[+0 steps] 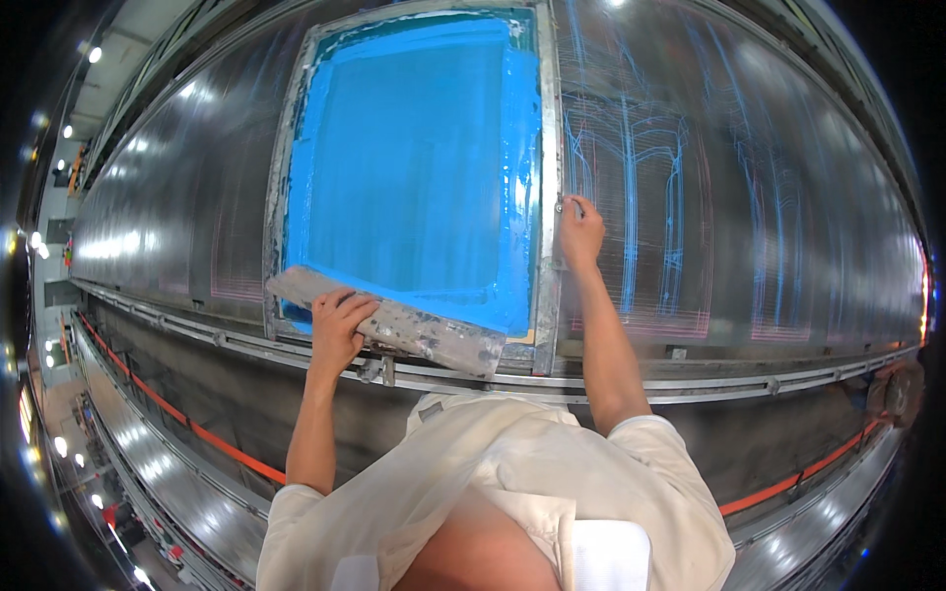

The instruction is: The person uses a squeegee to spread blue ink across a screen printing frame, repeatedly pulling the ink from one side to the other to achieve even coverage. The person adjusts the frame position and continues the inking process throughout the clip.

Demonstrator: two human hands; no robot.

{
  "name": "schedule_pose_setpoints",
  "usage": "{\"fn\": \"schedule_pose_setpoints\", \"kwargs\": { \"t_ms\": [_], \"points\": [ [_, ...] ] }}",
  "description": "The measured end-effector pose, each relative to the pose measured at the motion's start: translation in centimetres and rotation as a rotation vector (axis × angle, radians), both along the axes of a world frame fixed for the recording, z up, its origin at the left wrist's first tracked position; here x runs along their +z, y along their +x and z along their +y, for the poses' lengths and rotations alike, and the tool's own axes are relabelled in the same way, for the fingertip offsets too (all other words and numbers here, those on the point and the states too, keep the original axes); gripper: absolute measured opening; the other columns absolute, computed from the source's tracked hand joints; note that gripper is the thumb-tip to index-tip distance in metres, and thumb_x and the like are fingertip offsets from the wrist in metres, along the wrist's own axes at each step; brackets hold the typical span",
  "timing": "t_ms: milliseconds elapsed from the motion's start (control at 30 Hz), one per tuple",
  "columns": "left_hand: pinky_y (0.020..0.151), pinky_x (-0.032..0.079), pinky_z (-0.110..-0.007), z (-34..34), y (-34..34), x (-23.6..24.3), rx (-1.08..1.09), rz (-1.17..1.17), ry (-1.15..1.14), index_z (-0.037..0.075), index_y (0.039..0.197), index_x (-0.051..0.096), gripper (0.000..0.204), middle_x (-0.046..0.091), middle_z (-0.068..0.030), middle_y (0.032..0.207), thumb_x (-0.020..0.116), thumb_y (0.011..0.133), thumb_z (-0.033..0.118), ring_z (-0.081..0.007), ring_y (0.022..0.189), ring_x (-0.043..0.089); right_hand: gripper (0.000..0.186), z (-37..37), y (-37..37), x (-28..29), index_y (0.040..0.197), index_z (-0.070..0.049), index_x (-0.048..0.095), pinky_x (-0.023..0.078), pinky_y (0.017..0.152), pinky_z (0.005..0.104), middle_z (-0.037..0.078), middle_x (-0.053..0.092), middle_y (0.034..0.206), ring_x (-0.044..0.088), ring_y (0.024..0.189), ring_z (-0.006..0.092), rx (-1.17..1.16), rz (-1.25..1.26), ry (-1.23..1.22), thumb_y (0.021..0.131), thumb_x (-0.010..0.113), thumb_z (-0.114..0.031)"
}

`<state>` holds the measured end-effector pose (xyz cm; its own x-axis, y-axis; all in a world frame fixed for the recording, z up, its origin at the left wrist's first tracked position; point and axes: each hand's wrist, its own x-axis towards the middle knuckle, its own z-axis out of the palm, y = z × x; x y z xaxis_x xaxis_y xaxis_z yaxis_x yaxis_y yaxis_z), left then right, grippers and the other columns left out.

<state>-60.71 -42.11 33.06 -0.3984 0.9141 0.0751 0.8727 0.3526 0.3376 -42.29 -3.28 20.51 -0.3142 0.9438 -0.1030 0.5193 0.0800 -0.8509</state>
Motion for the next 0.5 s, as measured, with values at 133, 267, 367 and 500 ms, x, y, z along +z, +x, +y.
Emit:
{"fn": "schedule_pose_setpoints", "kwargs": {
  "t_ms": [133, 267, 367, 500],
  "points": [
    [0.1, 0.031, -0.05, 2.0, -4.4, 1.0, -0.129, 0.005, -0.032, 0.015, 0.109, 0.072, 0.053, 0.068, 0.0019, 0.118, 0.073, 0.06, -0.003, -0.0284, 0.122, 0.056, 0.028, -0.1, -0.1, 2.9, 0.107, -0.009, 0.074, 0.051, 0.085, 0.039, 0.018, 0.074, 0.099, 0.07, 0.094, 0.0333, 0.006, -0.108, -0.029, 0.095, 0.063, -0.031],
    [0.099, 0.03, -0.049, 5.5, -8.3, -1.2, -0.336, 0.018, 0.028, 0.017, 0.109, 0.072, 0.05, 0.069, 0.0023, 0.116, 0.074, 0.063, -0.002, -0.028, 0.123, 0.056, 0.028, 0.6, -0.1, 1.1, 0.107, -0.01, 0.075, 0.051, 0.085, 0.0387, 0.019, 0.073, 0.1, 0.07, 0.095, 0.0341, -0.007, -0.04, 0.071, 0.095, 0.063, -0.033],
    [0.098, 0.03, -0.048, 10.9, -10.5, -2.2, -0.531, -0.022, 0.08, 0.017, 0.107, 0.073, 0.046, 0.07, 0.0028, 0.114, 0.074, 0.065, -0.003, -0.0272, 0.121, 0.057, 0.028, 0.2, 0.1, 0.9, 0.107, -0.012, 0.075, 0.052, 0.085, 0.0384, 0.018, 0.074, 0.1, 0.071, 0.095, 0.0332, -0.05, -0.118, 0.03, 0.094, 0.063, -0.034],
    [0.099, 0.034, -0.044, 19.8, -10.7, -2.7, -0.808, -0.059, 0.158, 0.016, 0.1, 0.073, 0.033, 0.071, 0.0047, 0.109, 0.073, 0.071, 0.001, -0.0204, 0.115, 0.06, 0.028, -0.2, -0.7, 1.8, 0.105, -0.012, 0.074, 0.052, 0.079, 0.038, 0.016, 0.074, 0.092, 0.071, 0.087, 0.0307, -0.076, -0.179, -0.06, 0.092, 0.063, -0.035]
  ]
}}
